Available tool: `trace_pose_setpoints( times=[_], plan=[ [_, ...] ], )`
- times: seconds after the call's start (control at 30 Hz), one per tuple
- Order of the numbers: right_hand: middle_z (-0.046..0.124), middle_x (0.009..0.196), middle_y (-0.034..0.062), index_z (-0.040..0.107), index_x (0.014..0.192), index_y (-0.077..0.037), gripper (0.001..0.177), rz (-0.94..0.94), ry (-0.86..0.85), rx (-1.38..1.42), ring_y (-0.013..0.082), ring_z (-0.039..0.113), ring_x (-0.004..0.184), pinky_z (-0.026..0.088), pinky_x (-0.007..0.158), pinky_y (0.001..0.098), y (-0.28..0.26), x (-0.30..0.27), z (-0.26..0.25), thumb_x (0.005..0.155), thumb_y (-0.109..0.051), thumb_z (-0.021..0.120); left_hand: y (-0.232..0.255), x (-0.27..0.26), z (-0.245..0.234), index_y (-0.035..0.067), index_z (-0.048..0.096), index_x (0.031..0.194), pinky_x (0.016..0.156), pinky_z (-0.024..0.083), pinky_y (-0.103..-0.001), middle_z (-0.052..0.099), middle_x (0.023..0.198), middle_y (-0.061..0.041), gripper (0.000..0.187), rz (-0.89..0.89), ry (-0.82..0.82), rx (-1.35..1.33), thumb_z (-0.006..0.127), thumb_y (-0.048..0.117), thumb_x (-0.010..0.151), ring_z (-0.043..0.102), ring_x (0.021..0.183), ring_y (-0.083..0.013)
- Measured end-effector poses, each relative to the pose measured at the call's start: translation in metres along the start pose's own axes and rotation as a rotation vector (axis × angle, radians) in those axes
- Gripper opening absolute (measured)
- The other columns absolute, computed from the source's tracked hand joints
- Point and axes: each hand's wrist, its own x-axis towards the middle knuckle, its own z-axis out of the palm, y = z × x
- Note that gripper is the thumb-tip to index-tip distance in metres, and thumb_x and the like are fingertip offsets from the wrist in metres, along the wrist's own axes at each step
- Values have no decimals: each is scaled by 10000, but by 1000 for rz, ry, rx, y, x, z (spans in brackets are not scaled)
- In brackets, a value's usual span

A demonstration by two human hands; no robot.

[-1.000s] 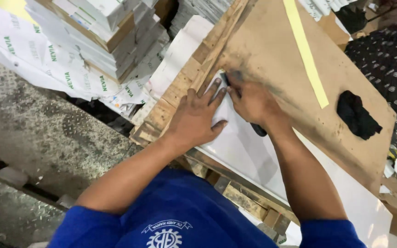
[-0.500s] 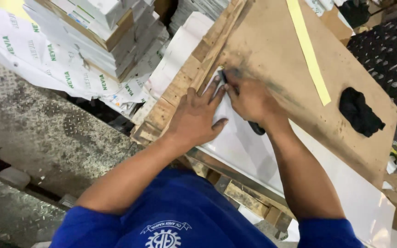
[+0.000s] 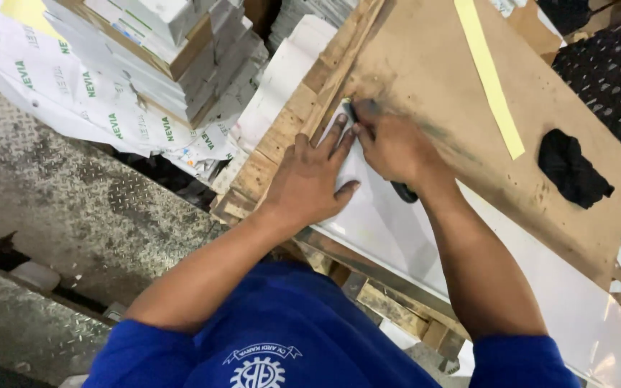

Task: Clean and scrape ink from an offset printing plate on a workbench.

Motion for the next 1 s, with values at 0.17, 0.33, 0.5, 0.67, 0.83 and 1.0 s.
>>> trace_pose_setpoints(
  times=[0.17, 0.33, 0.5, 0.67, 0.83, 1.0],
  plan=[
    [706, 1043, 274, 624, 1349, -129, 383, -38, 44, 18, 494, 668, 960, 529, 854, 581, 5, 2, 16, 1006, -281, 543, -3, -7, 9, 48, 389, 1541, 947, 477, -557, 370, 1608, -157, 833, 4, -3, 15, 669, 476, 883, 525, 1124, -458],
    [693, 1039, 284, 626, 1371, -182, 402, 11, 32, -8, 511, 661, 941, 514, 840, 598, -2, 7, 12, 992, -290, 549, -7, 0, 8, 56, 397, 1528, 940, 472, -562, 382, 1567, -160, 867, 22, 98, 86, 677, 509, 844, 509, 1128, -492],
    [711, 1006, 272, 601, 1411, -159, 416, -43, 99, -6, 509, 674, 928, 531, 820, 588, 4, 5, 21, 1027, -304, 533, -3, -2, 11, 15, 414, 1520, 983, 471, -565, 392, 1595, -164, 805, 32, 41, 66, 658, 499, 925, 516, 1186, -484],
    [707, 957, 286, 580, 1449, -161, 455, -7, 107, 30, 499, 674, 900, 526, 809, 585, -6, 7, 36, 1014, -287, 530, -9, -9, 19, 22, 412, 1513, 965, 470, -560, 391, 1581, -158, 838, -14, -6, 85, 659, 514, 882, 515, 1144, -499],
    [725, 965, 275, 596, 1436, -107, 448, -165, 281, 95, 486, 687, 880, 541, 792, 560, 18, 18, 34, 1017, -264, 580, -6, 0, 16, 20, 429, 1512, 927, 473, -560, 383, 1569, -164, 861, 62, 95, 157, 654, 544, 867, 518, 1100, -513],
    [701, 875, 314, 579, 1476, -193, 481, 338, 5, 507, 484, 706, 788, 572, 725, 560, 14, 5, 7, 1017, -332, 534, -9, 2, 8, 51, 454, 1503, 940, 482, -535, 386, 1596, -153, 814, 32, 67, 64, 669, 500, 858, 534, 1054, -455]
  ],
)
